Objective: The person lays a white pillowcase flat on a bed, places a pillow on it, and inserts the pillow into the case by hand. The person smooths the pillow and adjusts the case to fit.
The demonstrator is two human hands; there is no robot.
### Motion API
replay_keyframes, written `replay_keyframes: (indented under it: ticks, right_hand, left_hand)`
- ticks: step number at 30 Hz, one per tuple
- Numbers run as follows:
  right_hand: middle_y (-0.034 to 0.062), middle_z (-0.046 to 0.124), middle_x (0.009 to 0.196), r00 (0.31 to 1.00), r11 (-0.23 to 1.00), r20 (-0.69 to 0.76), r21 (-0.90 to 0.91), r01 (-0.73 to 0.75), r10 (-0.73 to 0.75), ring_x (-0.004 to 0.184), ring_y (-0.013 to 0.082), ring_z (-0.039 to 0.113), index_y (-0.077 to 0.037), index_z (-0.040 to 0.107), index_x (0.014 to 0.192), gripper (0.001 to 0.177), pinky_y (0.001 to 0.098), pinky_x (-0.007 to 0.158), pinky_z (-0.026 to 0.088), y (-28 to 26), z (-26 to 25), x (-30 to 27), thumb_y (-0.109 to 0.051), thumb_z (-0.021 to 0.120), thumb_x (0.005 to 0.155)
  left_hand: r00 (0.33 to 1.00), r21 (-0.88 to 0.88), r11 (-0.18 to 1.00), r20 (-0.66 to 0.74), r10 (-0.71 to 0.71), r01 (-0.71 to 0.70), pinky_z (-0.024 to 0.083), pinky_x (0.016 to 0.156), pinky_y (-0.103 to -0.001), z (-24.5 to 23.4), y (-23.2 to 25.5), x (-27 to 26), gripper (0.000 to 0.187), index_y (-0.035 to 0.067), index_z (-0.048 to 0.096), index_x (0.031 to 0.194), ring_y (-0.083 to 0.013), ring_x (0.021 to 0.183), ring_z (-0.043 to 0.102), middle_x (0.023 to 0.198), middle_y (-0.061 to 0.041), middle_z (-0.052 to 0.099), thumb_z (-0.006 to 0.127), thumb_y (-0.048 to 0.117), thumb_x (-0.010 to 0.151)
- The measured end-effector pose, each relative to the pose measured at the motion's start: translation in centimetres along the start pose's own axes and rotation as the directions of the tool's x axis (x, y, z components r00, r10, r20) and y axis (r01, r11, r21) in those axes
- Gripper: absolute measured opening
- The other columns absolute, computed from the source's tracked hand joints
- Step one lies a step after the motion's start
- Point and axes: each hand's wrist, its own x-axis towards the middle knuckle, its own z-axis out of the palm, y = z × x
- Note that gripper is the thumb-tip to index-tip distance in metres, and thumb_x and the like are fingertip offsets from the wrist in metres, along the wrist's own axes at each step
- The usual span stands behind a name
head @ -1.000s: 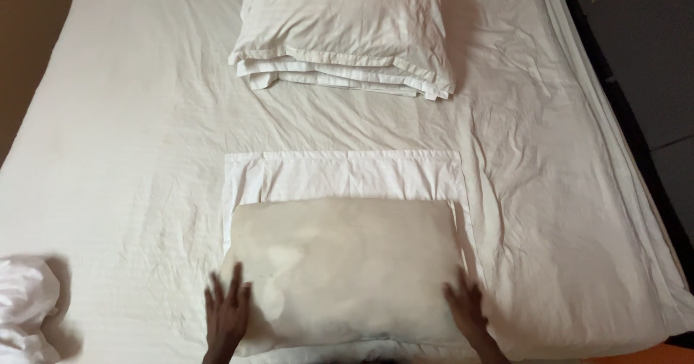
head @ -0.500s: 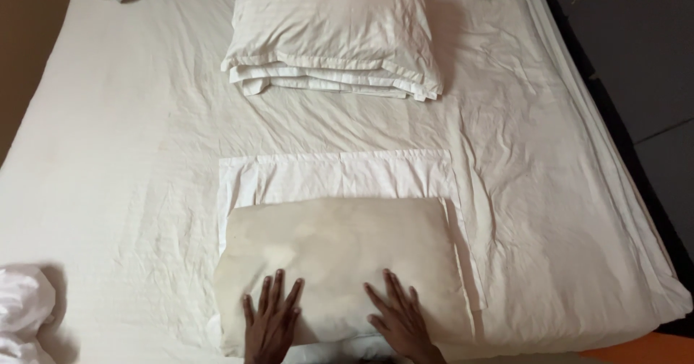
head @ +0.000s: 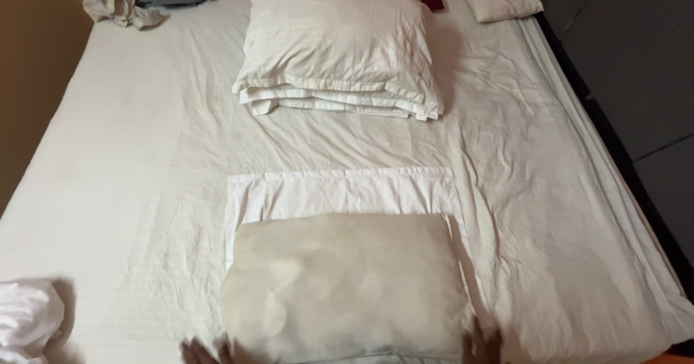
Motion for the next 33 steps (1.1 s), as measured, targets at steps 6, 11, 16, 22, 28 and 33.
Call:
replay_keyframes:
  ticks: [6,11,16,22,28,33]
  right_hand:
    - [0.0082,0.037,0.162,0.968,0.980,-0.247,0.172,0.095,-0.050,0.155,0.0317,0.027,-0.036,0.049,0.149,0.054,0.0737,0.110,0.029,-5.4,0.3,1.1,-0.041,0.060,0.096]
    - [0.0181,0.020,0.169,0.802,0.770,-0.065,0.246,0.589,-0.593,0.157,0.0328,0.015,-0.027,0.042,0.156,0.058,0.0667,0.116,0.019,-19.4,-4.9,1.6,-0.033,0.060,0.101]
    - [0.0195,0.016,0.169,0.823,0.794,-0.047,0.234,0.560,-0.567,0.156,0.0335,0.012,-0.026,0.033,0.159,0.068,0.0691,0.114,0.017,-20.8,-4.3,1.0,-0.044,0.059,0.099]
    - [0.0120,0.015,0.170,0.942,0.953,-0.160,0.018,0.302,-0.295,0.156,0.0293,0.017,-0.033,0.025,0.161,0.072,0.0728,0.110,0.024,-8.9,-0.2,2.7,-0.059,0.047,0.097]
    - [0.0108,0.008,0.171,0.998,0.997,-0.036,0.068,-0.046,0.049,0.158,0.0302,0.009,-0.036,0.019,0.162,0.075,0.0775,0.108,0.021,-3.9,-0.5,4.2,-0.061,0.045,0.097]
    - [0.0141,0.023,0.168,0.947,0.982,-0.282,0.057,0.177,-0.154,0.157,0.0321,0.018,-0.023,0.032,0.160,0.069,0.0763,0.110,0.023,-8.9,-1.3,6.9,-0.048,0.053,0.099]
  left_hand:
    - [0.996,-0.156,0.985,0.042,0.080,-0.073,0.017,0.118,-0.067,-9.3,12.8,7.6,0.077,0.005,0.022,0.160,-0.0336,0.155,0.020,0.169,-0.015,0.019,0.044,0.046,0.099]
    - [0.899,-0.195,0.897,0.113,0.423,-0.398,0.016,0.120,-0.057,-11.3,22.5,10.1,0.071,0.005,0.027,0.157,-0.0299,0.154,0.021,0.167,-0.014,0.024,0.043,0.046,0.101]
    - [0.848,-0.157,0.859,0.149,0.508,-0.487,0.016,0.121,-0.057,-10.8,23.6,10.7,0.066,0.007,0.032,0.156,-0.0305,0.155,0.022,0.167,-0.014,0.026,0.042,0.045,0.103]
    - [0.874,-0.115,0.890,0.169,0.455,-0.441,0.014,0.121,-0.057,-12.9,18.7,11.4,0.065,0.017,0.034,0.157,-0.0271,0.153,0.024,0.166,-0.010,0.028,0.039,0.050,0.102]
    - [0.955,0.010,0.973,0.194,0.223,-0.229,0.012,0.119,-0.062,-13.8,16.0,12.0,0.063,0.024,0.032,0.159,-0.0294,0.153,0.022,0.167,-0.010,0.026,0.037,0.049,0.101]
    - [0.980,-0.040,0.980,0.023,0.196,-0.195,0.012,0.120,-0.070,-10.3,17.9,13.9,0.066,0.006,0.030,0.160,-0.0331,0.155,0.023,0.168,-0.018,0.027,0.035,0.044,0.106]
